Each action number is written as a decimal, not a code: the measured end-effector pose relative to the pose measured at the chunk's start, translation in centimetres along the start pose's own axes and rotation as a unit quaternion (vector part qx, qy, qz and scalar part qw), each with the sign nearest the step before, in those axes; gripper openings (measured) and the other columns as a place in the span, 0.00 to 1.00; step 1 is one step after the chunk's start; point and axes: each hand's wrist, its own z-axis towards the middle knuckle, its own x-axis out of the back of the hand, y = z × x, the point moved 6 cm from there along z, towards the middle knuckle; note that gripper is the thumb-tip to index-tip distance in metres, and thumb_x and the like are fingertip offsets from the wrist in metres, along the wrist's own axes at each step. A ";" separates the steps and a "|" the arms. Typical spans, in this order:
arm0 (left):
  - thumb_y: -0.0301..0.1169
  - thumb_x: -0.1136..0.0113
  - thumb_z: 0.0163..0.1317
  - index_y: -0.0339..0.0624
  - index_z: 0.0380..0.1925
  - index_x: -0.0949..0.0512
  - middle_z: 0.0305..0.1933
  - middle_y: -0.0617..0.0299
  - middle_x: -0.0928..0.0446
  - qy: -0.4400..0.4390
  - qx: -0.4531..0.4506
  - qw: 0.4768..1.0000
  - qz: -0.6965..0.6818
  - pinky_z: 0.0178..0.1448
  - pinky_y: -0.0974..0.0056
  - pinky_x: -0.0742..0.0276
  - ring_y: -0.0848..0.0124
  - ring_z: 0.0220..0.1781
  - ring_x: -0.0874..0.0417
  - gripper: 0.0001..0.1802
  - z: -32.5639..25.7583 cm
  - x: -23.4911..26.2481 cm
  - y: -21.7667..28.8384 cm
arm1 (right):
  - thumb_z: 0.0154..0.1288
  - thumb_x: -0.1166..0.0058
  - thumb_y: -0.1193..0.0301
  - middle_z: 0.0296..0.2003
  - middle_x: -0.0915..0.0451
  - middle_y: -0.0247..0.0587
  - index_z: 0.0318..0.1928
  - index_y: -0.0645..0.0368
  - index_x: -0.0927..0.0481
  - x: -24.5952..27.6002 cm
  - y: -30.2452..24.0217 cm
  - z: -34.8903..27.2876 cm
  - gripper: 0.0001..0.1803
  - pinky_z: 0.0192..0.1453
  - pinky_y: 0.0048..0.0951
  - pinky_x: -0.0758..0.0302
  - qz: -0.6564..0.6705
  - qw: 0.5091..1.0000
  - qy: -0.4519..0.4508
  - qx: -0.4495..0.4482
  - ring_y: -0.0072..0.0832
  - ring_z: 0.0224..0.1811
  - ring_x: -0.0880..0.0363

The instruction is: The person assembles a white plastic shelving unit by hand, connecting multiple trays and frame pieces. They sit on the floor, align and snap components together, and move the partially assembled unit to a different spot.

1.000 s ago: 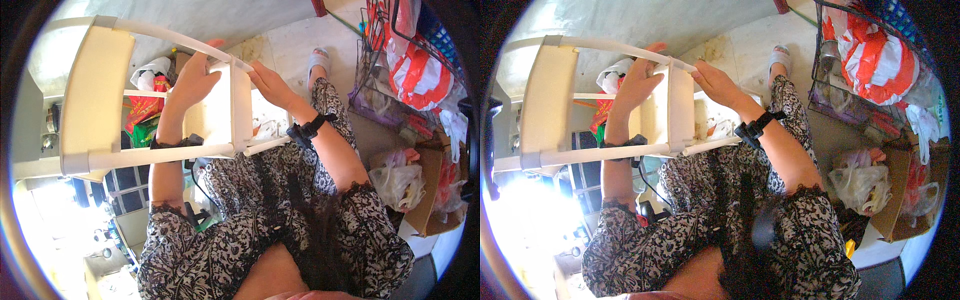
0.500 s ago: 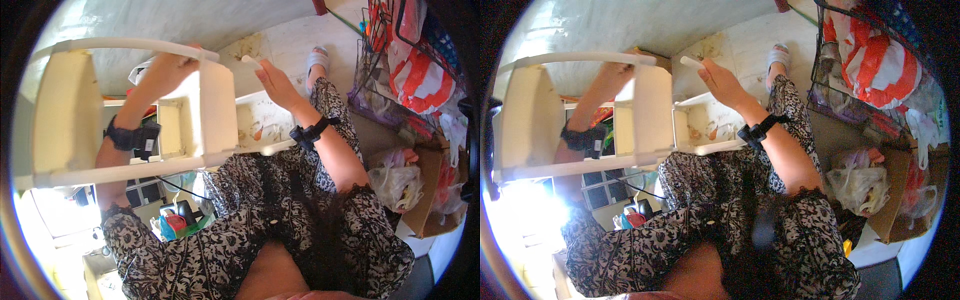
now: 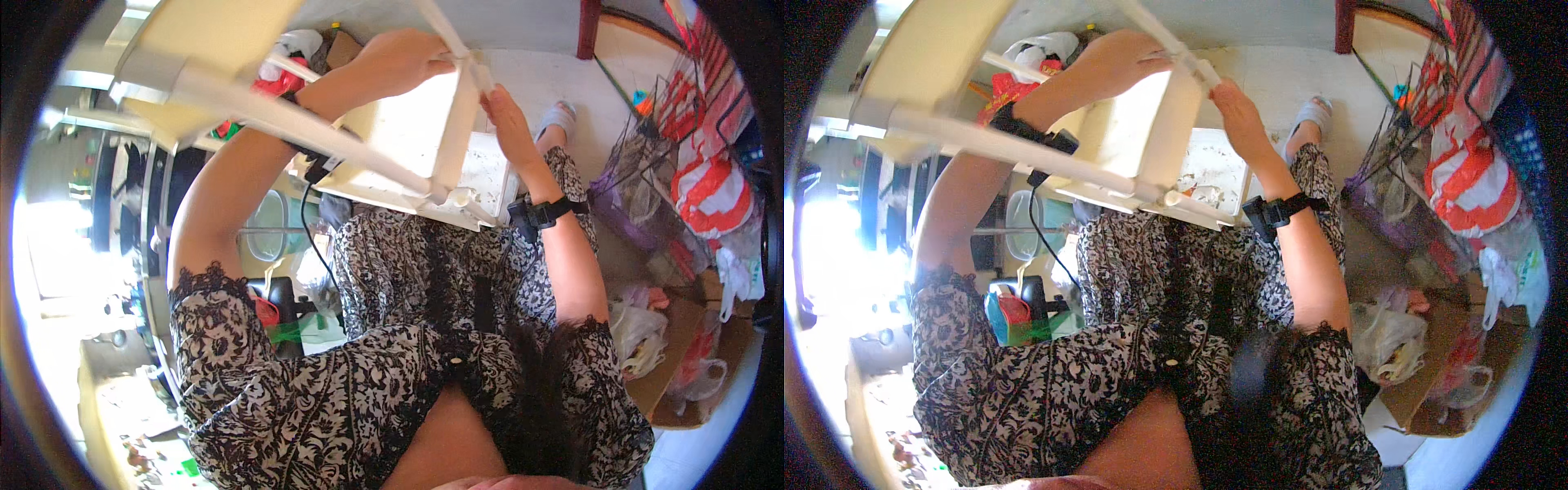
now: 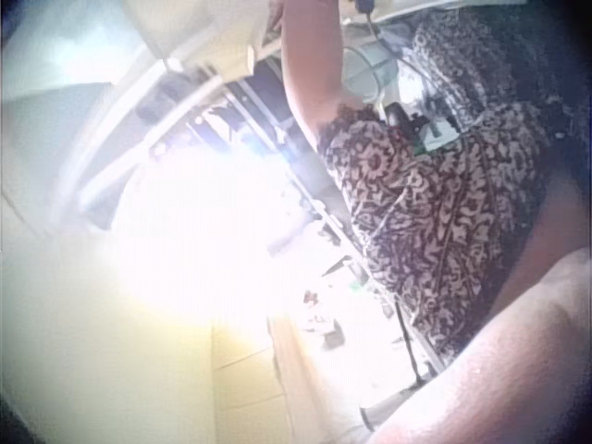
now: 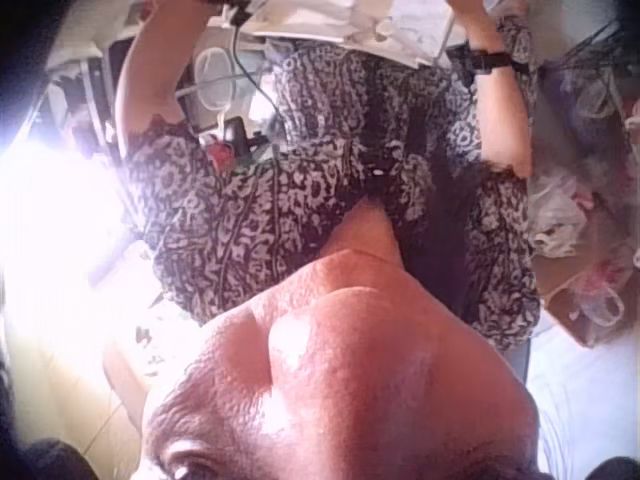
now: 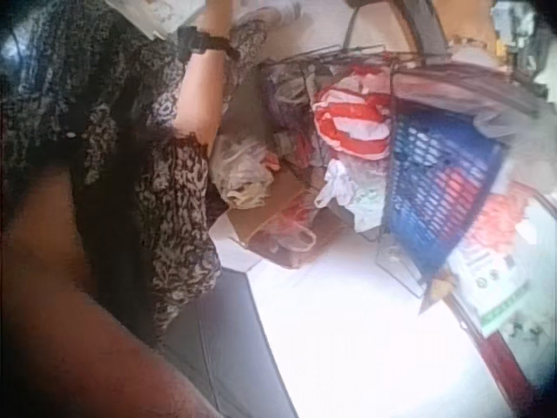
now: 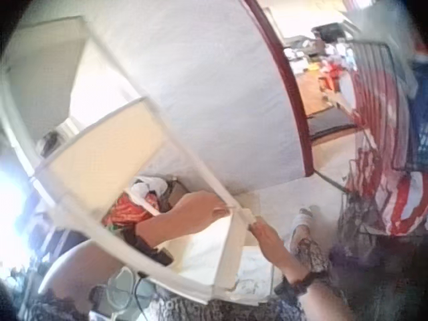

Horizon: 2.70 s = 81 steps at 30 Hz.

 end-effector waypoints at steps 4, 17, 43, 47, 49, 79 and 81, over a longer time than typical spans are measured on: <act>0.37 0.45 0.65 0.39 0.57 0.26 0.59 0.45 0.27 0.165 -0.019 0.983 -0.072 0.61 0.57 0.27 0.50 0.56 0.23 0.22 -7.1 1.7 -0.4 | 0.75 0.67 0.46 0.30 0.29 0.31 0.34 0.58 0.27 0.9 3.0 0.9 0.28 0.38 0.24 0.34 0.053 0.983 0.004 -0.177 0.21 0.33 0.33; 0.36 0.35 0.57 0.37 0.63 0.37 0.52 0.46 0.22 0.152 0.278 0.836 -0.447 0.56 0.61 0.26 0.62 0.52 0.20 0.36 -28.5 -19.0 -5.7 | 0.75 0.67 0.56 0.37 0.25 0.36 0.49 0.60 0.25 7.6 1.7 2.2 0.23 0.40 0.27 0.29 -0.158 0.977 -0.034 -0.142 0.24 0.36 0.28; 0.48 0.46 0.65 0.41 0.34 0.26 0.26 0.45 0.24 0.318 0.120 0.823 -0.454 0.37 0.45 0.29 0.43 0.33 0.22 0.19 -17.8 -21.5 6.3 | 0.73 0.55 0.52 0.12 0.46 0.24 0.19 0.50 0.43 -19.1 -10.0 -6.9 0.27 0.16 0.23 0.48 -0.097 0.988 -0.116 -0.017 0.16 0.12 0.49; 0.47 0.46 0.65 0.41 0.33 0.27 0.25 0.47 0.24 0.340 0.105 0.831 -0.428 0.36 0.47 0.28 0.45 0.33 0.21 0.19 -18.2 -21.5 7.5 | 0.75 0.59 0.51 0.12 0.46 0.25 0.19 0.50 0.45 -18.2 -10.7 -8.1 0.27 0.17 0.23 0.48 -0.107 0.991 -0.079 -0.002 0.17 0.13 0.50; 0.47 0.46 0.65 0.42 0.33 0.27 0.24 0.48 0.24 0.347 0.106 0.831 -0.422 0.34 0.47 0.27 0.47 0.31 0.20 0.18 -18.2 -21.6 8.2 | 0.75 0.60 0.51 0.12 0.46 0.25 0.19 0.50 0.45 -18.0 -10.9 -8.6 0.27 0.18 0.23 0.48 -0.110 0.990 -0.087 0.004 0.17 0.13 0.51; 0.46 0.48 0.67 0.42 0.35 0.26 0.23 0.53 0.22 0.304 0.107 0.810 -0.490 0.34 0.49 0.28 0.49 0.30 0.20 0.18 -17.4 -21.1 8.9 | 0.74 0.60 0.48 0.13 0.46 0.26 0.22 0.52 0.44 -17.0 -12.3 -9.3 0.27 0.16 0.20 0.50 -0.062 0.990 -0.088 0.091 0.16 0.12 0.50; 0.46 0.50 0.68 0.42 0.35 0.26 0.24 0.57 0.20 0.302 0.117 0.801 -0.503 0.34 0.50 0.27 0.52 0.31 0.19 0.17 -17.1 -21.3 8.7 | 0.74 0.60 0.48 0.13 0.46 0.26 0.23 0.52 0.43 -17.1 -11.9 -9.0 0.27 0.16 0.20 0.50 -0.075 0.988 -0.107 0.082 0.16 0.12 0.50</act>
